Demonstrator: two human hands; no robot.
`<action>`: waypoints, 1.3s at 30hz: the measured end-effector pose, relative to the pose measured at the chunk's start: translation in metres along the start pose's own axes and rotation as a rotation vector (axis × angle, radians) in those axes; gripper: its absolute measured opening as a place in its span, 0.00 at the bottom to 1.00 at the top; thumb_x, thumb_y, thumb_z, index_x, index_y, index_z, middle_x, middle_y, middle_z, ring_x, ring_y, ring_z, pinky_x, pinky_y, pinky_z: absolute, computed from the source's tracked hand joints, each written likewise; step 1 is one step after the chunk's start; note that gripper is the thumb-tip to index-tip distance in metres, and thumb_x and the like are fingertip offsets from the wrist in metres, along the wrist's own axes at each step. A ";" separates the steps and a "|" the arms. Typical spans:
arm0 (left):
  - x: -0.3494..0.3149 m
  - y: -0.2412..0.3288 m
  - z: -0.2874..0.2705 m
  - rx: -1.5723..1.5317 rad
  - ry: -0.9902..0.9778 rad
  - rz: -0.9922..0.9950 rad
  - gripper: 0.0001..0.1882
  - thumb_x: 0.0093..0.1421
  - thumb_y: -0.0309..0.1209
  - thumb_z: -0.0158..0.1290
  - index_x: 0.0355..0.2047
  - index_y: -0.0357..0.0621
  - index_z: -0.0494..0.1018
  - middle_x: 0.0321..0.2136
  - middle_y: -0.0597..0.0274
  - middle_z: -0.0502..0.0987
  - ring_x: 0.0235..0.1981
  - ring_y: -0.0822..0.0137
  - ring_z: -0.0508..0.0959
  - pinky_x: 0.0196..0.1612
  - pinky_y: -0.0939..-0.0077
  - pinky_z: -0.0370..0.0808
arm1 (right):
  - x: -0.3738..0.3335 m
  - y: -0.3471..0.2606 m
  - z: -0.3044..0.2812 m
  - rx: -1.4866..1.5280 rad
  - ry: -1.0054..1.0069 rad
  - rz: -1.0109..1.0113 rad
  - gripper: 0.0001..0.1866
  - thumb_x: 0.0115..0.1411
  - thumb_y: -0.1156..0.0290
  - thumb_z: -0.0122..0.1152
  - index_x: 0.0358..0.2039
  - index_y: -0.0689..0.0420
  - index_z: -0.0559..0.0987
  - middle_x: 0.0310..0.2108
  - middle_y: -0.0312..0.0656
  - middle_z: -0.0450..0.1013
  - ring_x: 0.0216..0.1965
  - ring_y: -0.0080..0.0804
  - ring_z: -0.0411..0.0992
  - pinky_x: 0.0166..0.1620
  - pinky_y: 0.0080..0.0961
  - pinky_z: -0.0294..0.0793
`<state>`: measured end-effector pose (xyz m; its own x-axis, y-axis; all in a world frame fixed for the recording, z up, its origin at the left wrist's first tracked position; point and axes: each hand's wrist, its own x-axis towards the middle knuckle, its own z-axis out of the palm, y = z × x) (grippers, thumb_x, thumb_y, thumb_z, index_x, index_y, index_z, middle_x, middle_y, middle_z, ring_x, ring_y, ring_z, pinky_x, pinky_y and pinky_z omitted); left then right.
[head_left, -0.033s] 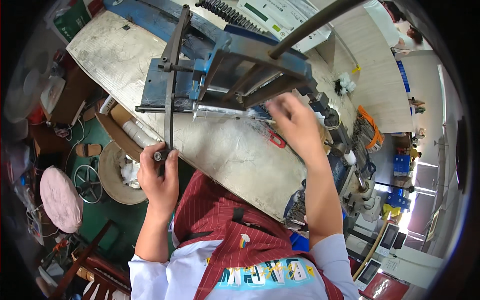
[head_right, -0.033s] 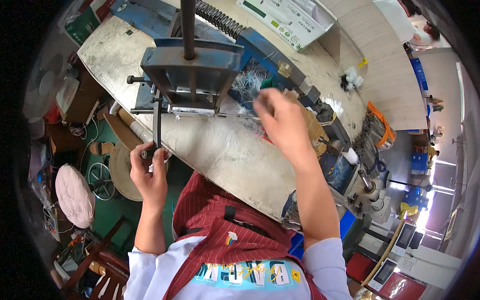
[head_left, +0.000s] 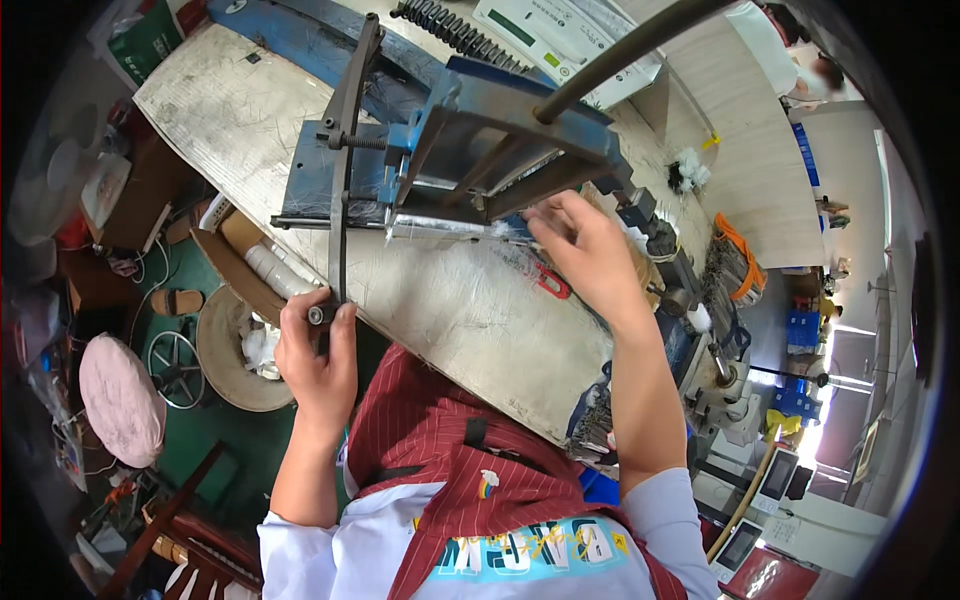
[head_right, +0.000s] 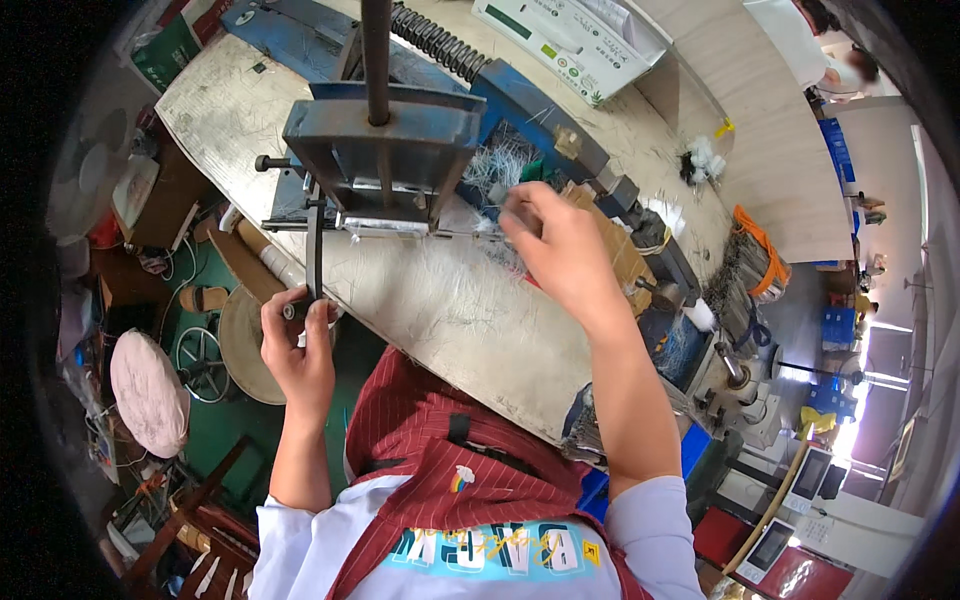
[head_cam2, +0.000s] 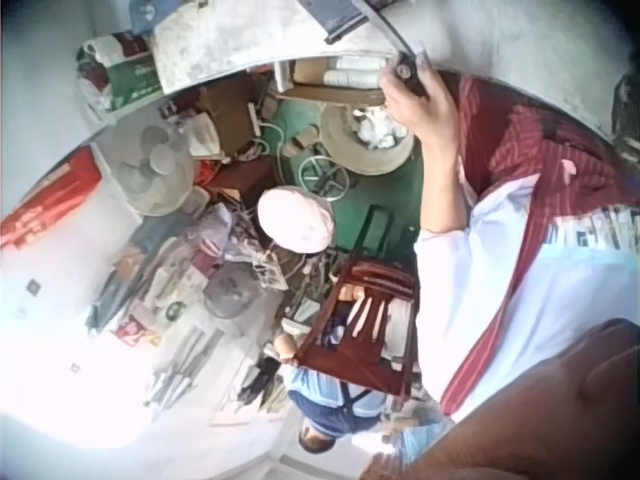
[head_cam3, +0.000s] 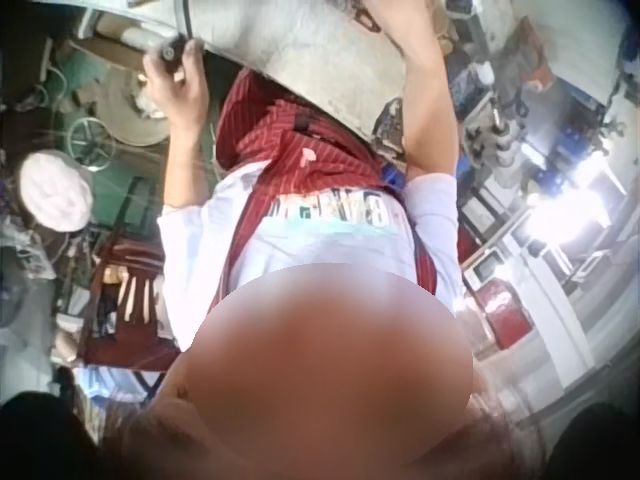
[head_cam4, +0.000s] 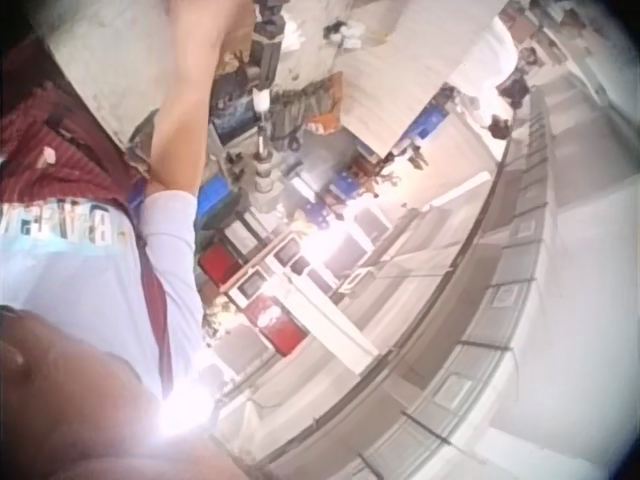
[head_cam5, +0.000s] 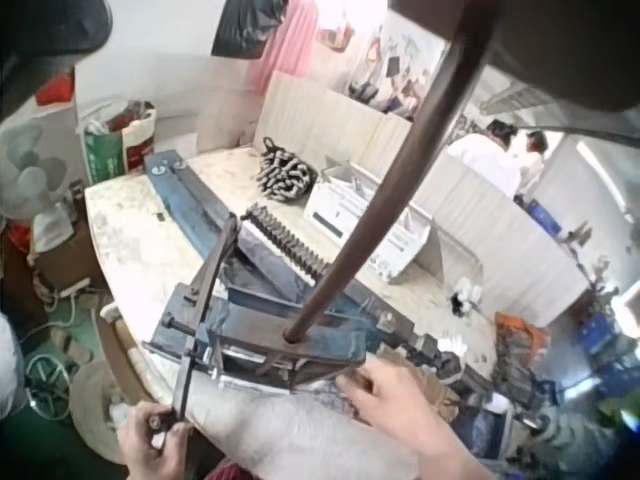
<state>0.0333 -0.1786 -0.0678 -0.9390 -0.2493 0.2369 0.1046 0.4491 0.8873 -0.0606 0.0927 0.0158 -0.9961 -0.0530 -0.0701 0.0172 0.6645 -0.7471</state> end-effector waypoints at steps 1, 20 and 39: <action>0.000 0.001 0.000 -0.012 -0.006 -0.010 0.11 0.64 0.22 0.52 0.45 0.34 0.67 0.30 0.57 0.80 0.31 0.72 0.81 0.36 0.81 0.76 | 0.003 -0.004 -0.004 -0.113 -0.064 0.019 0.11 0.59 0.71 0.61 0.39 0.63 0.75 0.25 0.47 0.74 0.25 0.33 0.71 0.34 0.28 0.71; 0.002 0.006 0.008 -0.162 0.061 -0.096 0.11 0.63 0.24 0.53 0.44 0.35 0.68 0.27 0.59 0.79 0.26 0.73 0.79 0.31 0.81 0.74 | 0.009 0.004 -0.006 -0.146 0.125 -0.173 0.09 0.59 0.75 0.58 0.36 0.64 0.70 0.33 0.55 0.76 0.37 0.54 0.76 0.38 0.42 0.73; 0.048 -0.032 -0.052 0.002 0.299 -0.116 0.12 0.69 0.34 0.48 0.42 0.35 0.69 0.30 0.60 0.77 0.26 0.71 0.79 0.29 0.78 0.77 | -0.201 0.066 -0.110 -0.123 0.278 -0.101 0.15 0.46 0.85 0.61 0.37 0.62 0.74 0.35 0.47 0.75 0.36 0.45 0.76 0.40 0.34 0.75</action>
<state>0.0020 -0.2495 -0.0641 -0.8069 -0.5397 0.2402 0.0015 0.4048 0.9144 0.1315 0.2294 0.0528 -0.9780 0.0708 0.1963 -0.0767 0.7526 -0.6540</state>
